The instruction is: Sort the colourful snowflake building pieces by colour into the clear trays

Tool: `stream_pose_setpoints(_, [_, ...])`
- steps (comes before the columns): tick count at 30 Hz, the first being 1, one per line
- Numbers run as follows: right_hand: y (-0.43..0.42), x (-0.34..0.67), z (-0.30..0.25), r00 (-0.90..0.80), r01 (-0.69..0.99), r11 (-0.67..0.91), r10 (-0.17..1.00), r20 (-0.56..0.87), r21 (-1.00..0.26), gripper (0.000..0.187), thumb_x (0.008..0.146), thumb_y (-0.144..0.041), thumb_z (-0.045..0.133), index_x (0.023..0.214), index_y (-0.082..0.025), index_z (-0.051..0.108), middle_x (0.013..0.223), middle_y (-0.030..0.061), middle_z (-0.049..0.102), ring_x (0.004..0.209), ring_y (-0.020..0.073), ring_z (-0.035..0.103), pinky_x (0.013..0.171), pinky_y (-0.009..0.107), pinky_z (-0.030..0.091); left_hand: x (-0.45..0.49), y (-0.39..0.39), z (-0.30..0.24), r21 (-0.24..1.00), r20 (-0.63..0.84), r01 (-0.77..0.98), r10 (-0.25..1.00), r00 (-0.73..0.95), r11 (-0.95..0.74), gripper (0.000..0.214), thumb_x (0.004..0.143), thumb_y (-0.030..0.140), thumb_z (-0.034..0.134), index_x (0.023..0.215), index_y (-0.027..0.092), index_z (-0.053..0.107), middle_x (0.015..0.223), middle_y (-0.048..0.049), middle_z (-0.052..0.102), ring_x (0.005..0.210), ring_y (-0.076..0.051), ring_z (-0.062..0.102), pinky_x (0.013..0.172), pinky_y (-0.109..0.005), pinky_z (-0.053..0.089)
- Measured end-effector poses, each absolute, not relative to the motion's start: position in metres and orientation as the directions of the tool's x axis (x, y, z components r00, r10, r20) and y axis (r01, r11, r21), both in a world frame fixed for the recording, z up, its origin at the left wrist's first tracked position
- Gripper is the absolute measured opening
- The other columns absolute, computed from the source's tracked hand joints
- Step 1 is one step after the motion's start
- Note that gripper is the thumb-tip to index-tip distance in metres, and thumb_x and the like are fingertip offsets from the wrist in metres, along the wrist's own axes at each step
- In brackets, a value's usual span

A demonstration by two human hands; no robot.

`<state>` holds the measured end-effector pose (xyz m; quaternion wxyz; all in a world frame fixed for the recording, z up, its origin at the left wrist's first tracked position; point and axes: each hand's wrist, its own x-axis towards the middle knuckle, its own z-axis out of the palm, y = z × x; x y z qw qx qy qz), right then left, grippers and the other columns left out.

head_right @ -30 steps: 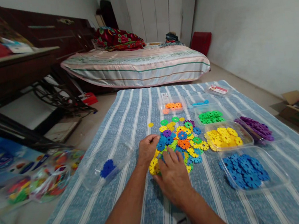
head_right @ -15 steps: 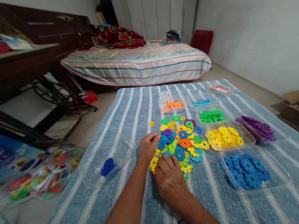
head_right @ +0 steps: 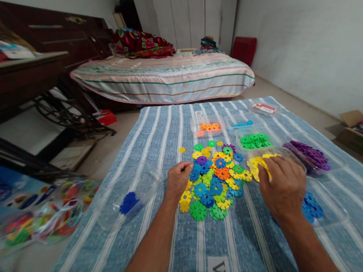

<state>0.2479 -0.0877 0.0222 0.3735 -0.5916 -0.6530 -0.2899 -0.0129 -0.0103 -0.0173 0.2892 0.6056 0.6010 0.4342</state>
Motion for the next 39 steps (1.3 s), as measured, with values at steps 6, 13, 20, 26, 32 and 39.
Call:
stream_pose_setpoints(6, [-0.101, 0.207, 0.003, -0.175, 0.914, 0.376, 0.706, 0.687, -0.154, 0.018, 0.087, -0.027, 0.053, 0.097, -0.016, 0.063, 0.102, 0.0124, 0.064, 0.108, 0.0258, 0.054, 0.092, 0.044, 0.046, -0.013, -0.01, -0.017, 0.867, 0.179, 0.485, 0.98, -0.088, -0.115, 0.019, 0.079, 0.027, 0.054, 0.076, 0.019, 0.071, 0.072, 0.0012, 0.071, 0.072, -0.014, 0.064, 0.07, -0.022, 0.048])
stream_pose_setpoints(13, [-0.1, 0.133, -0.011, -0.306, 0.886, 0.409, 0.869, 0.388, -0.218, 0.036, 0.078, -0.03, 0.064, 0.11, -0.013, 0.062, 0.125, 0.0168, 0.055, 0.125, 0.034, 0.039, 0.099, 0.051, 0.038, -0.015, -0.01, -0.018, 0.863, 0.18, 0.49, 0.981, -0.078, -0.119, 0.021, 0.079, 0.027, 0.053, 0.079, 0.019, 0.072, 0.072, 0.0009, 0.07, 0.072, -0.014, 0.064, 0.07, -0.022, 0.049])
stream_pose_setpoints(20, [-0.094, 0.117, -0.021, -0.268, 0.895, 0.388, 0.86, 0.433, -0.218, 0.022, 0.084, -0.025, 0.058, 0.102, -0.014, 0.064, 0.114, 0.0133, 0.061, 0.123, 0.0297, 0.043, 0.101, 0.048, 0.035, -0.016, -0.006, -0.021, 0.873, 0.183, 0.472, 0.98, -0.08, -0.125, 0.019, 0.078, 0.026, 0.054, 0.077, 0.019, 0.072, 0.072, 0.0009, 0.071, 0.073, -0.014, 0.064, 0.071, -0.022, 0.049])
stream_pose_setpoints(26, [-0.099, 0.116, -0.027, -0.263, 0.857, 0.453, 0.796, 0.546, -0.247, 0.016, 0.089, -0.022, 0.05, 0.092, -0.018, 0.065, 0.106, 0.0099, 0.063, 0.117, 0.0255, 0.047, 0.1, 0.046, 0.036, -0.016, -0.006, -0.021, 0.88, 0.181, 0.459, 0.98, -0.079, -0.125, 0.019, 0.078, 0.029, 0.054, 0.075, 0.02, 0.07, 0.073, 0.001, 0.071, 0.071, -0.014, 0.064, 0.07, -0.023, 0.049])
stream_pose_setpoints(32, [-0.1, 0.122, -0.021, -0.25, 0.795, 0.527, 0.736, 0.63, -0.3, 0.019, 0.089, -0.015, 0.047, 0.089, -0.021, 0.065, 0.097, 0.0065, 0.065, 0.107, 0.0211, 0.053, 0.095, 0.041, 0.042, -0.017, -0.006, -0.02, 0.878, 0.182, 0.463, 0.98, -0.082, -0.124, 0.019, 0.077, 0.029, 0.054, 0.075, 0.02, 0.07, 0.074, 0.0008, 0.072, 0.073, -0.015, 0.064, 0.071, -0.023, 0.049])
stream_pose_setpoints(39, [-0.074, 0.152, -0.005, -0.315, 0.788, 0.576, 0.679, 0.663, -0.216, 0.019, 0.089, -0.016, 0.047, 0.082, -0.018, 0.064, 0.086, 0.0059, 0.065, 0.092, 0.0175, 0.056, 0.086, 0.032, 0.045, -0.017, -0.007, -0.02, 0.875, 0.185, 0.467, 0.979, -0.083, -0.126, 0.018, 0.077, 0.03, 0.055, 0.075, 0.021, 0.07, 0.075, 0.0011, 0.072, 0.072, -0.015, 0.064, 0.07, -0.023, 0.049])
